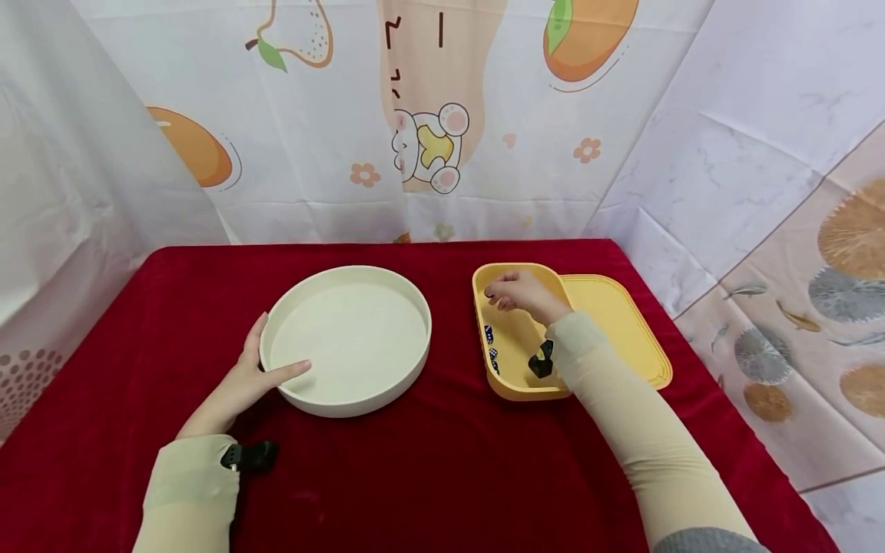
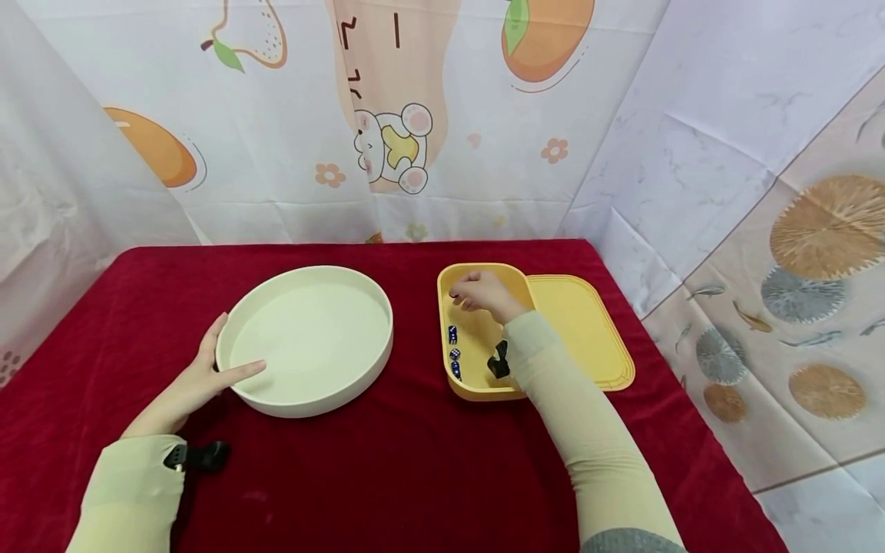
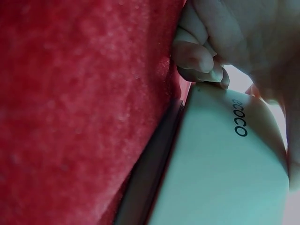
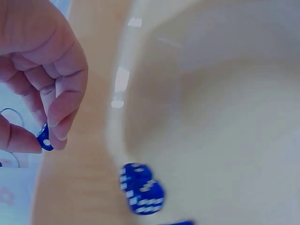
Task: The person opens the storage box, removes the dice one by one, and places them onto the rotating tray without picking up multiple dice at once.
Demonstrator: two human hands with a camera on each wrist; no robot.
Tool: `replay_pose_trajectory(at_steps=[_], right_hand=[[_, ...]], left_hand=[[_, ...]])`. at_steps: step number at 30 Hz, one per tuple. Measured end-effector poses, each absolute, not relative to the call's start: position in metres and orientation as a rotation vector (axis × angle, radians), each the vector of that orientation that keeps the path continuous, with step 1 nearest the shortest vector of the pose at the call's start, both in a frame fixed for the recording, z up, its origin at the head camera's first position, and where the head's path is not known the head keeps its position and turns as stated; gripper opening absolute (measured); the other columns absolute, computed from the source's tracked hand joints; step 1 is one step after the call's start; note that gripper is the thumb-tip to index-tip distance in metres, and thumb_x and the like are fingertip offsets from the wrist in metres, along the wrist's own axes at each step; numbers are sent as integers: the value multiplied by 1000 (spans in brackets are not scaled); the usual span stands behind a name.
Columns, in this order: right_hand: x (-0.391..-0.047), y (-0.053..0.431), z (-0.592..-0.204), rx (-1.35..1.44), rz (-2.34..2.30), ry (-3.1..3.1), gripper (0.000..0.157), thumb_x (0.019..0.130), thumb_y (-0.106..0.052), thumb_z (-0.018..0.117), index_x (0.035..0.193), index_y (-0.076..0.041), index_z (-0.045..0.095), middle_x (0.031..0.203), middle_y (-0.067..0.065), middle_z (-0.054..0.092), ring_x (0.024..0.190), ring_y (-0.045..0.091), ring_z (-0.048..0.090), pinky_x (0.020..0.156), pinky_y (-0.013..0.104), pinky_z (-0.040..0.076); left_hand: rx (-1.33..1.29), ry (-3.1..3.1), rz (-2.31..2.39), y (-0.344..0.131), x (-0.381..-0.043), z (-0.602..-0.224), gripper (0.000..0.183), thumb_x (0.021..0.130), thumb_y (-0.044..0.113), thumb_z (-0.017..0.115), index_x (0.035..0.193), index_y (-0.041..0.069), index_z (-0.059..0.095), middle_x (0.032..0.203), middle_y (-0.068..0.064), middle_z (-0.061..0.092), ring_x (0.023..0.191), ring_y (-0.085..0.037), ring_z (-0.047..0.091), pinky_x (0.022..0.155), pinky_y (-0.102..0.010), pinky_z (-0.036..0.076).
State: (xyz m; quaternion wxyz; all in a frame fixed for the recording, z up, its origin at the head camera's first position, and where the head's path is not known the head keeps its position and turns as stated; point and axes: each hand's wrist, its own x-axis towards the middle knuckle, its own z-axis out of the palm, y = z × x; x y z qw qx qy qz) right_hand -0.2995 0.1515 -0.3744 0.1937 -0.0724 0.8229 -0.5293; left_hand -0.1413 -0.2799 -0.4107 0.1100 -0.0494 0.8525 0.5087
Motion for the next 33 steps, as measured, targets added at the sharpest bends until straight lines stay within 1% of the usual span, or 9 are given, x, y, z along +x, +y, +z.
replay_pose_trajectory(at_steps=[3, 5, 10, 12, 18, 22, 27, 33], right_hand=[[-298, 148, -365, -207, -1552, 2259, 19, 98, -11, 56, 104, 7, 60, 81, 4, 64, 63, 5, 52, 66, 19, 50], [-298, 145, -359, -207, -1594, 2242, 20, 98, -11, 56, 106, 7, 60, 83, 4, 63, 62, 5, 52, 64, 17, 49], [-294, 133, -344, -227, -1631, 2231, 30, 99, -15, 56, 118, 8, 59, 90, 6, 65, 67, 9, 60, 70, 22, 55], [-293, 126, -338, -235, -1643, 2213, 32, 99, -16, 57, 120, 8, 59, 91, 6, 65, 69, 12, 63, 71, 23, 57], [-288, 103, -322, -218, -1693, 2147, 26, 97, -13, 57, 116, 4, 61, 85, 6, 66, 67, 14, 64, 64, 23, 56], [-284, 88, -317, -226, -1724, 2085, 28, 96, -11, 58, 118, 7, 60, 82, 6, 66, 64, 13, 64, 61, 23, 57], [-280, 68, -318, -214, -1725, 2006, 32, 96, -11, 59, 121, 8, 60, 83, 9, 68, 63, 14, 65, 61, 24, 58], [-275, 44, -325, -220, -1696, 1955, 25, 95, -11, 60, 115, 5, 63, 88, 14, 68, 60, 14, 63, 62, 27, 59]], left_hand=[[-140, 2507, 1500, -279, -141, -410, 116, 90, 44, 70, 154, 30, -27, 166, -12, -16, 152, -41, -2, 116, -68, 13], [-138, 2509, 1504, -279, -140, -409, 117, 90, 44, 70, 154, 28, -26, 166, -11, -17, 152, -41, -2, 117, -68, 12], [-133, 2511, 1514, -279, -140, -409, 117, 90, 43, 70, 155, 27, -26, 166, -11, -17, 152, -40, -3, 117, -68, 11], [-131, 2512, 1515, -278, -140, -409, 117, 90, 43, 70, 155, 27, -26, 166, -11, -17, 152, -40, -3, 117, -68, 11], [-126, 2513, 1517, -279, -140, -409, 117, 90, 43, 70, 155, 28, -26, 166, -10, -16, 152, -40, -2, 117, -67, 12], [-129, 2512, 1517, -279, -141, -410, 116, 90, 43, 70, 154, 28, -26, 166, -10, -16, 152, -40, -2, 117, -67, 13], [-138, 2504, 1513, -279, -140, -410, 117, 90, 43, 70, 154, 28, -26, 166, -12, -16, 152, -41, -2, 116, -68, 13], [-137, 2506, 1520, -279, -140, -410, 117, 90, 43, 70, 155, 27, -26, 165, -12, -17, 151, -41, -2, 116, -68, 13]])
